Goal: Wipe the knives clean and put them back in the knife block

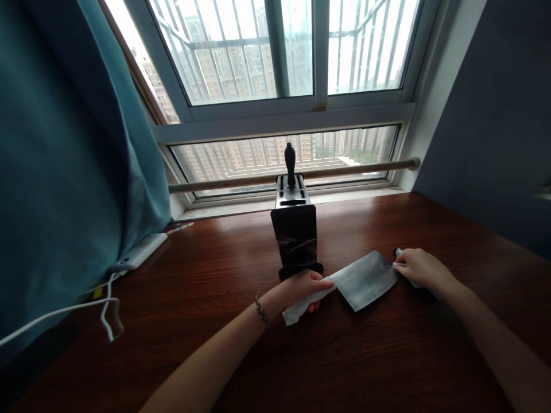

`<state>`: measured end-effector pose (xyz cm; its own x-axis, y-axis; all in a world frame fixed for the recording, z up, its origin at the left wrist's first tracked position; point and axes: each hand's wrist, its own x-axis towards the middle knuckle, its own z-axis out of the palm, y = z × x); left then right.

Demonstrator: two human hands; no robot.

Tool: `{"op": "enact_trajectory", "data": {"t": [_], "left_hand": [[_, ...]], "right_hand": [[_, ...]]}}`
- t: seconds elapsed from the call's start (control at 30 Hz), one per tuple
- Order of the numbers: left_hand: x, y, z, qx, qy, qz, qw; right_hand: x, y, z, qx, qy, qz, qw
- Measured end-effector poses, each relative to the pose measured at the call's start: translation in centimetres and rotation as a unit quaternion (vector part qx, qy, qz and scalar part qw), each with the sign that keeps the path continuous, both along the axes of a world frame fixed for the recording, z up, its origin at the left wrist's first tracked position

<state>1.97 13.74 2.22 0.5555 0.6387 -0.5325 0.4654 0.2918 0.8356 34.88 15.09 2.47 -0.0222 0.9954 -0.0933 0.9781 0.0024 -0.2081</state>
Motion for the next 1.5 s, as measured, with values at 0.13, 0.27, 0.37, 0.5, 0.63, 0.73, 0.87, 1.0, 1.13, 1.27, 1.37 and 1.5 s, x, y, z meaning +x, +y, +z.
{"op": "enact_trajectory", "data": {"t": [0.13,0.27,0.37,0.5,0.63,0.73,0.87,1.0,1.13,1.27,1.37,1.5], "left_hand": [[0.1,-0.3,0.6,0.016,0.006,-0.003,1.000],[0.2,-0.6,1.1,0.022,0.004,0.001,1.000],[0.3,-0.6,1.0,0.020,0.006,0.001,1.000],[0.2,-0.2,0.5,0.021,0.021,-0.009,1.000],[0.2,0.0,0.1,0.028,0.022,-0.004,0.999],[0.2,0.0,0.0,0.028,0.021,-0.004,0.999],[0.2,0.0,0.0,0.025,0.014,-0.001,1.000],[0.2,0.0,0.1,0.025,0.020,0.003,0.999],[0.3,0.0,0.2,0.021,0.023,0.003,0.999],[0.4,0.0,0.3,0.014,0.025,0.005,1.000],[0.3,-0.1,0.4,0.034,0.029,-0.001,0.999],[0.2,0.0,0.2,0.027,0.019,-0.004,0.999]], "right_hand": [[-2.5,-1.0,0.7,-0.055,0.188,0.174,0.965],[-3.1,-1.0,0.6,-0.093,0.236,0.200,0.946],[-1.6,-0.2,0.2,-0.082,0.190,0.143,0.968],[0.3,0.5,-0.2,-0.064,0.100,0.026,0.993],[0.6,0.3,0.1,-0.058,0.071,-0.021,0.996],[0.4,0.1,0.5,-0.049,0.043,-0.051,0.997],[-0.2,-0.2,1.1,-0.061,-0.002,-0.091,0.994],[-0.9,-0.6,1.7,-0.054,-0.044,-0.116,0.991],[-1.0,-0.8,1.9,-0.029,-0.083,-0.122,0.989],[-1.3,-0.9,1.6,0.019,-0.065,-0.083,0.994],[-2.3,-0.9,0.9,0.044,0.008,0.039,0.998],[-3.1,-1.0,0.4,0.051,0.036,0.094,0.994]]}}
